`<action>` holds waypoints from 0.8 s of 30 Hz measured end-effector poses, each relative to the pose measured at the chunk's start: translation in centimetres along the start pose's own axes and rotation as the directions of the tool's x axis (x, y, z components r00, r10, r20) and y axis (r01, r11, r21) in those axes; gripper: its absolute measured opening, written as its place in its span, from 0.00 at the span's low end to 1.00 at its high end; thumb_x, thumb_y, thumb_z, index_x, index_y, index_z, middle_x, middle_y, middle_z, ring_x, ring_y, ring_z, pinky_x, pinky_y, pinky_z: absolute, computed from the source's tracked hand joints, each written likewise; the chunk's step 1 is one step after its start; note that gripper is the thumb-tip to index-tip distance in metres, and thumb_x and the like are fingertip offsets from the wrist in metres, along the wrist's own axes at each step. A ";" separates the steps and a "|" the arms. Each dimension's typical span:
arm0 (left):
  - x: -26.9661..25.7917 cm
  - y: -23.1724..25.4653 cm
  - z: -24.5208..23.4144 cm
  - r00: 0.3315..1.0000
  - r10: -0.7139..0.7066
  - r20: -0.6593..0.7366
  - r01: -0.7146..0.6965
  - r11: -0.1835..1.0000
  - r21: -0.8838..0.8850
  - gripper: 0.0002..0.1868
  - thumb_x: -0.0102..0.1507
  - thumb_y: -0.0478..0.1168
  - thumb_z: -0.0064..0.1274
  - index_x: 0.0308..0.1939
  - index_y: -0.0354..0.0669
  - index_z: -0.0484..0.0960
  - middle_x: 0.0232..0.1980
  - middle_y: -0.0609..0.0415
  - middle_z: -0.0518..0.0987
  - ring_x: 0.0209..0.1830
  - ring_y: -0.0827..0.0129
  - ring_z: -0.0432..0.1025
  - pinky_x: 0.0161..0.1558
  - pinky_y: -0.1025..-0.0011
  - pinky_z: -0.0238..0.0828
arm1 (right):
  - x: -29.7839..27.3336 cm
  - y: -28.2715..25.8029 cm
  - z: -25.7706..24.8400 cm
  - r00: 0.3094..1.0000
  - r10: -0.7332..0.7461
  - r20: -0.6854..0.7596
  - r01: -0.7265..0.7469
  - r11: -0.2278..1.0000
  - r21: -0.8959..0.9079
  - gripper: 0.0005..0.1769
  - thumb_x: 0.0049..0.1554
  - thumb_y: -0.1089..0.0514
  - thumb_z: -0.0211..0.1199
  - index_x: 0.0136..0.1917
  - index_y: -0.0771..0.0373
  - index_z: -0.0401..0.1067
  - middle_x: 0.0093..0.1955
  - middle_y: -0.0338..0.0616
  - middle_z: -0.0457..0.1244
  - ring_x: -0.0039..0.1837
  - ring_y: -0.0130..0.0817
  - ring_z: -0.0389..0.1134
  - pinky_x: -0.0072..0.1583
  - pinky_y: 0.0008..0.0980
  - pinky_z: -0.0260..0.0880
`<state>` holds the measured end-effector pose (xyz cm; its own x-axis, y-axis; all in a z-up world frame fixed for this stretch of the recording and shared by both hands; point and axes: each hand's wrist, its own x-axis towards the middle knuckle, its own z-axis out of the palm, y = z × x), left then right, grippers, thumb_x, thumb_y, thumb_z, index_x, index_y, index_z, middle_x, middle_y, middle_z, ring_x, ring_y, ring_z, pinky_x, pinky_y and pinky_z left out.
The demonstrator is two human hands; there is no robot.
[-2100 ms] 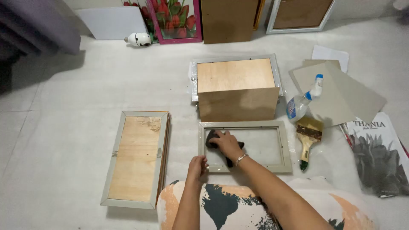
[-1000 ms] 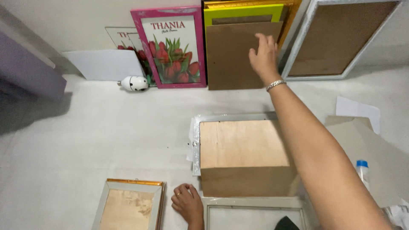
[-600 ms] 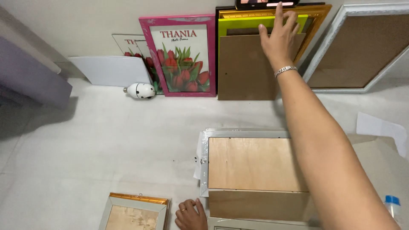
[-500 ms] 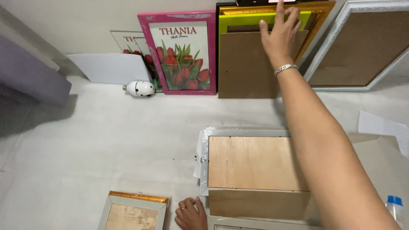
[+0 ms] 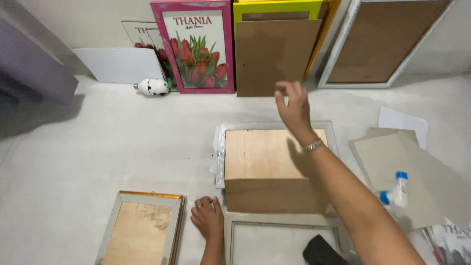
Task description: Cleaning the glass of a picture frame using a black cloth.
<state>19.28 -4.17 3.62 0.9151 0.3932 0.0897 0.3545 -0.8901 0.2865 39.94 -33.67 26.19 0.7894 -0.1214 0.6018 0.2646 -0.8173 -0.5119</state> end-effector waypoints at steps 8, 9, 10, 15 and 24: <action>-7.0 -6.0 -2.1 0.926 0.344 0.153 -0.299 0.919 -0.257 0.27 0.64 0.37 0.47 0.69 0.51 0.69 0.74 0.50 0.63 0.70 0.50 0.59 0.67 0.54 0.60 | -23.2 -1.5 -13.2 0.735 0.235 0.636 -0.278 0.960 -0.033 0.13 0.59 0.52 0.60 0.52 0.59 0.79 0.46 0.39 0.71 0.40 0.30 0.68 0.43 0.29 0.70; -8.2 -6.5 -2.8 0.904 0.314 0.291 -0.242 0.935 -0.259 0.29 0.65 0.36 0.43 0.72 0.54 0.67 0.79 0.50 0.57 0.77 0.50 0.53 0.73 0.55 0.53 | -25.9 -1.7 -15.0 0.618 0.262 0.742 -0.256 0.959 -0.125 0.15 0.57 0.50 0.60 0.51 0.59 0.79 0.44 0.39 0.71 0.40 0.34 0.70 0.44 0.33 0.70; -9.0 -7.3 -2.4 0.902 0.319 0.290 -0.247 0.934 -0.259 0.29 0.65 0.36 0.43 0.72 0.54 0.67 0.79 0.50 0.57 0.77 0.50 0.53 0.73 0.55 0.53 | -28.5 -1.4 -16.3 0.620 0.264 0.738 -0.259 0.958 -0.125 0.15 0.57 0.50 0.60 0.51 0.59 0.79 0.44 0.39 0.71 0.40 0.34 0.70 0.44 0.33 0.70; -12.2 -9.4 -5.2 0.819 0.332 0.469 -0.287 0.943 -0.166 0.25 0.68 0.40 0.39 0.70 0.56 0.68 0.77 0.46 0.61 0.78 0.46 0.55 0.74 0.54 0.60 | -38.3 -1.9 -20.1 0.339 0.403 0.850 -0.273 0.907 -0.321 0.36 0.59 0.43 0.64 0.77 0.45 0.59 0.79 0.56 0.51 0.73 0.68 0.59 0.69 0.59 0.68; -14.2 -11.1 -3.6 0.739 0.251 0.625 -0.224 0.967 -0.123 0.33 0.63 0.47 0.47 0.75 0.54 0.65 0.75 0.47 0.62 0.71 0.43 0.64 0.60 0.43 0.73 | -45.3 -8.0 -7.6 0.697 -0.001 0.717 0.179 0.969 -0.172 0.18 0.57 0.46 0.64 0.61 0.43 0.74 0.66 0.46 0.62 0.61 0.55 0.66 0.52 0.47 0.76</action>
<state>1.63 0.92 2.65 0.8855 -0.0766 -0.4582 0.1139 -0.9204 0.3740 -2.15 -25.89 7.66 0.9472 0.3202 -0.0188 0.3022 -0.9105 -0.2822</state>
